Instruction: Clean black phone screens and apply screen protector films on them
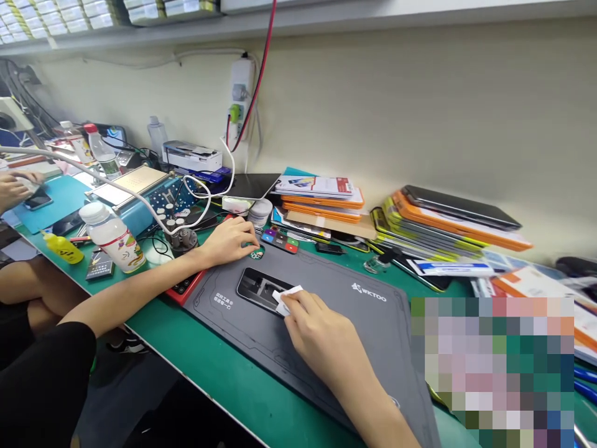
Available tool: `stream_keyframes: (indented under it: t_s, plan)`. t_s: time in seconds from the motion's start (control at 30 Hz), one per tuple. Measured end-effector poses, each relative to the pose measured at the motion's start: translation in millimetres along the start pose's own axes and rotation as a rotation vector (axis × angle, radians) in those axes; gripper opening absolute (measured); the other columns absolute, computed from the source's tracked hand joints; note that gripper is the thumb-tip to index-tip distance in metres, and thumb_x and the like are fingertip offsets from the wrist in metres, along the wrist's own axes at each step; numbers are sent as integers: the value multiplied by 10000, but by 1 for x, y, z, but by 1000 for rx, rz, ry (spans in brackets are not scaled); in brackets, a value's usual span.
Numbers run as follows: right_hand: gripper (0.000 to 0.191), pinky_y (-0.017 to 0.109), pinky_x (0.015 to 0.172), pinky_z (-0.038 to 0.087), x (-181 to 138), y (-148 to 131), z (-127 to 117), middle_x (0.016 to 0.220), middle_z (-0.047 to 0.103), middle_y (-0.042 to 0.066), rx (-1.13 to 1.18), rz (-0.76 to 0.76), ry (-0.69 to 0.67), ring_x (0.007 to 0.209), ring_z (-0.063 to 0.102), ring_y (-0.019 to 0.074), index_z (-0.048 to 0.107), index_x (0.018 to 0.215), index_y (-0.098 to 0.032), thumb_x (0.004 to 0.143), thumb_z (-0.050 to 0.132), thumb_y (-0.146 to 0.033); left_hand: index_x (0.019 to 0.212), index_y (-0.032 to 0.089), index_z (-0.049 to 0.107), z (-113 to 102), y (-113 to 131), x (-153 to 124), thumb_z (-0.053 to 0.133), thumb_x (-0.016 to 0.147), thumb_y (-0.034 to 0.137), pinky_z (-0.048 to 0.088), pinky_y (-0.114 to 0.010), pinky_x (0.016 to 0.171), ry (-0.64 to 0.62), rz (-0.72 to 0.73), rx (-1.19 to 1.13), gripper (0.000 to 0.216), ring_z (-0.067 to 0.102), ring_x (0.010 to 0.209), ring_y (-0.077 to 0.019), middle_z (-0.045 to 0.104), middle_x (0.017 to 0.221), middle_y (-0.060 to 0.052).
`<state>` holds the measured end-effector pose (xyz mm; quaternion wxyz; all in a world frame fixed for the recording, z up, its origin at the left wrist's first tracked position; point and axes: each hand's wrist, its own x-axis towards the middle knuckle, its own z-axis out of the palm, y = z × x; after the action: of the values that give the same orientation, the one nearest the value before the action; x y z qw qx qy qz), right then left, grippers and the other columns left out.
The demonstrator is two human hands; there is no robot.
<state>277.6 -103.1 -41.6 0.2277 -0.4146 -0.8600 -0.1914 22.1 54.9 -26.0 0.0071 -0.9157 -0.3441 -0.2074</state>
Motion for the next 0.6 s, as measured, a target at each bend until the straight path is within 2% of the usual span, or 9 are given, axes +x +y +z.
stream_keyframes:
  t_s: [0.1, 0.2, 0.3, 0.43, 0.5, 0.6]
  plan:
    - [315, 287, 585, 504, 0, 0, 1, 988, 792, 37, 8, -11, 17, 858, 764, 164, 743, 1088, -168, 1035, 439, -107, 1042, 219, 844, 2, -2, -2, 635, 1052, 299, 469, -359, 975, 33, -37, -4, 224, 606, 1047, -224, 746, 1062, -60]
    - [320, 281, 568, 504, 0, 1, 3, 985, 798, 32, 8, -17, 28, 837, 767, 153, 739, 1077, -179, 1041, 427, -116, 1081, 213, 832, 4, -4, -3, 599, 1080, 329, 471, -346, 970, 30, 30, 8, 260, 613, 1035, -218, 748, 1093, -68]
    - [322, 282, 561, 500, 0, 1, 5, 990, 802, 35, 2, -22, 35, 831, 771, 156, 739, 1079, -184, 1049, 423, -132, 1180, 215, 802, 2, 0, -3, 556, 1100, 313, 460, -348, 926, -1, 218, 110, 277, 618, 1029, -215, 742, 1149, -92]
    - [309, 278, 608, 508, 1, 1, 6, 988, 805, 37, 13, -21, 41, 842, 774, 161, 744, 1069, -185, 1033, 446, -113, 1281, 247, 751, -1, 17, 8, 487, 1094, 138, 424, -360, 876, -24, 577, 281, 342, 625, 1059, -207, 735, 1205, -103]
    - [297, 280, 625, 508, 1, 1, 6, 994, 807, 40, 15, -15, 29, 850, 772, 165, 748, 1063, -184, 1019, 466, -103, 1201, 266, 772, 0, 26, 19, 511, 1081, 130, 419, -359, 889, -43, 722, 282, 317, 628, 1079, -201, 729, 1219, -100]
    - [283, 278, 659, 513, 1, 0, 4, 1018, 809, 45, 19, 13, -13, 886, 767, 172, 754, 1075, -185, 1010, 491, -103, 974, 255, 787, 6, 33, 35, 571, 1072, 207, 417, -375, 883, -90, 786, 270, 242, 630, 1074, -216, 735, 1159, -97]
